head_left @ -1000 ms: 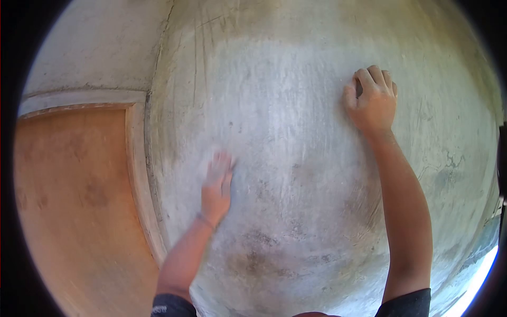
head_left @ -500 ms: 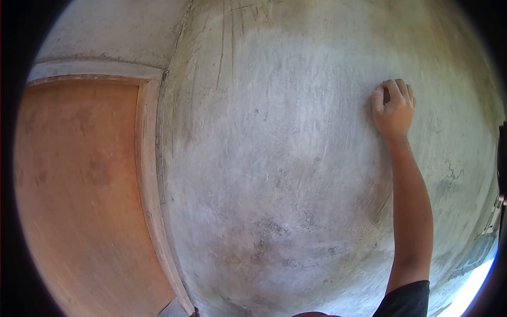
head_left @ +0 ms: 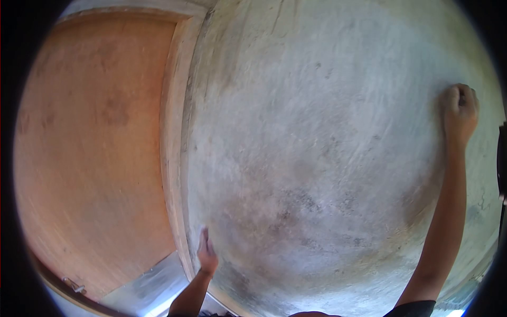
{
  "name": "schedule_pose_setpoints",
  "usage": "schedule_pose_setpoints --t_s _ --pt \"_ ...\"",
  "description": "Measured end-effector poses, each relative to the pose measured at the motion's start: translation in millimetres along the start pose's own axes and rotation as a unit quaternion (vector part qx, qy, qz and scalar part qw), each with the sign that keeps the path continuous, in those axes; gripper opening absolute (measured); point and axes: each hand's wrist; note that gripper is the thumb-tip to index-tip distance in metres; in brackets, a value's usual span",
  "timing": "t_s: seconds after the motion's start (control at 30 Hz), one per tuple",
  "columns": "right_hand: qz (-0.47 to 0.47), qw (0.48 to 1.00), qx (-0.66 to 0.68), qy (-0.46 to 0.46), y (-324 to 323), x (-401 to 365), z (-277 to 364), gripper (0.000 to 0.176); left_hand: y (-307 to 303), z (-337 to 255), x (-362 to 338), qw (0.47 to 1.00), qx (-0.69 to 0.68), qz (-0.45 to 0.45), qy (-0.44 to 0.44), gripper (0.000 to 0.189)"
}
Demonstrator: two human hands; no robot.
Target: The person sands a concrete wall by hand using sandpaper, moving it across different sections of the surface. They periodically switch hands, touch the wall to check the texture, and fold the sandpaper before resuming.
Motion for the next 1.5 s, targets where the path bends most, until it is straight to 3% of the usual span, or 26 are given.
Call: schedule_pose_setpoints --t_s 0.07,0.17,0.23,0.33,0.47,0.53,0.67,0.73,0.97,1.1,1.3,1.5 --pt "0.023 0.999 -0.012 0.021 6 -2 -6 0.017 27 -53 50 0.992 0.005 0.002 0.123 0.037" --pt "0.057 0.997 -0.049 0.034 21 -3 -30 0.023 65 -109 106 0.969 -0.061 -0.034 0.236 0.037" --pt "0.072 0.995 -0.067 0.024 24 -2 -32 0.026 88 -136 128 0.966 -0.053 -0.029 0.25 0.036" --pt "0.077 0.994 -0.042 0.059 22 -2 -34 0.028 119 -134 138 0.974 -0.082 0.012 0.212 0.044" --pt "0.095 0.992 -0.03 0.074 26 0 -42 0.031 95 -125 142 0.959 -0.099 0.09 0.249 0.061" --pt "0.102 0.991 -0.03 0.084 29 1 -48 0.032 75 -125 154 0.935 -0.023 0.218 0.279 0.077" --pt "0.089 0.991 -0.063 0.073 27 1 -42 0.035 69 -121 160 0.921 0.08 0.23 0.305 0.08" --pt "0.077 0.991 -0.074 0.079 25 -2 -37 0.036 70 -111 162 0.874 0.136 0.233 0.404 0.083" --pt "0.068 0.994 -0.079 0.032 35 0 -49 0.029 63 -108 171 0.879 0.131 0.26 0.377 0.085" --pt "0.051 0.991 -0.119 -0.042 36 1 -47 0.021 55 -106 180 0.853 0.145 0.272 0.42 0.078" --pt "0.066 0.971 -0.222 -0.059 3 -3 23 0.016 68 -101 174 0.862 0.13 0.208 0.444 0.06" --pt "0.044 0.984 -0.111 -0.135 7 -14 93 0.017 96 -126 164 0.912 0.026 0.157 0.378 0.052"
Point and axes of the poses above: each hand's wrist, its own x-axis towards the middle knuckle, its own y-axis out of the palm, z = x × y, and after that the axes turned 14 degrees about -x, right-handed
